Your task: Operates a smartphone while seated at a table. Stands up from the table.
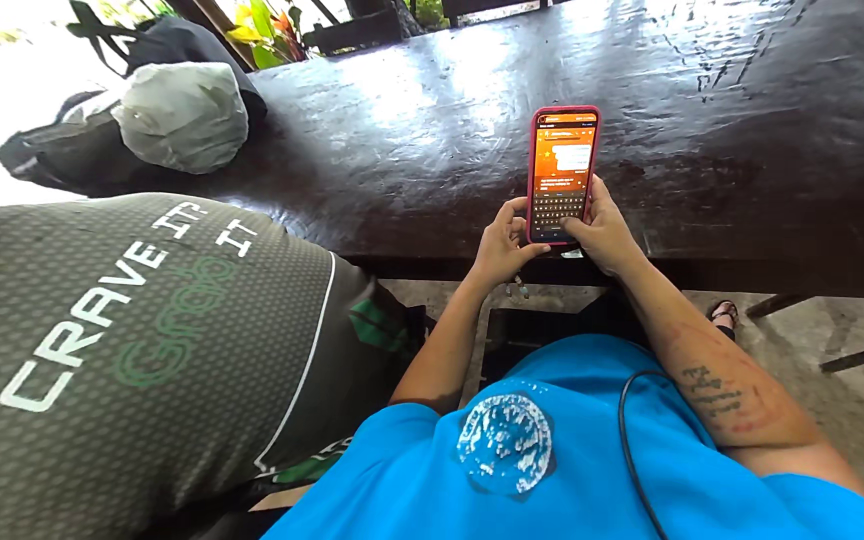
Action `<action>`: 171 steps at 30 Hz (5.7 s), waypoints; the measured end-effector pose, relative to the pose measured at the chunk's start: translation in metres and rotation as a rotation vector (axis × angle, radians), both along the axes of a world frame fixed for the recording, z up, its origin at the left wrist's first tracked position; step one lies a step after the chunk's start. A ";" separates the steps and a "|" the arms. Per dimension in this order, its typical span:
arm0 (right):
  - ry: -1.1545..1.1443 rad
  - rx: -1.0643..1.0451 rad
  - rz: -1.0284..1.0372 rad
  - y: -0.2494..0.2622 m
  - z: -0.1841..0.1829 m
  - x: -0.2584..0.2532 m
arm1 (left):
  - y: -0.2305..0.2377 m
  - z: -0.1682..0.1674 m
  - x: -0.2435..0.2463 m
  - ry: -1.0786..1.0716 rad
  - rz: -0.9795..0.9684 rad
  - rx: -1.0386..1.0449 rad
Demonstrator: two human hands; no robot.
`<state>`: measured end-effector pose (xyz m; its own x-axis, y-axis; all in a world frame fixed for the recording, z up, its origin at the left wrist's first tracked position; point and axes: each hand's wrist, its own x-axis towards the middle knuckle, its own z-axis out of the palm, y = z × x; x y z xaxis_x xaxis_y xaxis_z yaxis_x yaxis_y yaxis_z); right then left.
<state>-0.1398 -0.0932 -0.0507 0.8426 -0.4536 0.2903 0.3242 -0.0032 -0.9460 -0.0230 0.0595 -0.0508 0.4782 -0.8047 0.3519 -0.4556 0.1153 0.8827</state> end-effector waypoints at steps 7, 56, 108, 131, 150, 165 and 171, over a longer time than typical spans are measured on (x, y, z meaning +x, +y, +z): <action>0.160 -0.130 -0.253 0.016 0.003 0.010 | -0.002 -0.005 -0.001 -0.112 0.029 -0.038; -0.076 0.303 -0.092 0.002 0.005 0.001 | 0.000 -0.006 0.002 -0.059 -0.001 -0.006; -0.008 0.117 0.147 -0.005 0.005 -0.003 | 0.002 -0.002 0.002 -0.006 0.019 -0.021; 0.010 0.103 0.176 -0.008 0.007 -0.004 | 0.000 -0.001 -0.001 -0.009 0.035 -0.001; -0.008 0.093 0.169 -0.009 0.004 -0.003 | 0.000 -0.002 0.000 -0.040 0.041 0.005; -0.021 0.115 0.169 -0.007 0.004 -0.004 | 0.001 0.000 -0.001 -0.013 0.026 -0.011; -0.031 0.108 0.172 -0.007 0.004 -0.004 | 0.001 0.000 -0.002 -0.003 0.026 -0.012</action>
<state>-0.1438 -0.1006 -0.0472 0.9018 -0.3338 0.2743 0.3397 0.1557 -0.9276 -0.0248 0.0604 -0.0507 0.4979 -0.7878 0.3626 -0.4611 0.1137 0.8800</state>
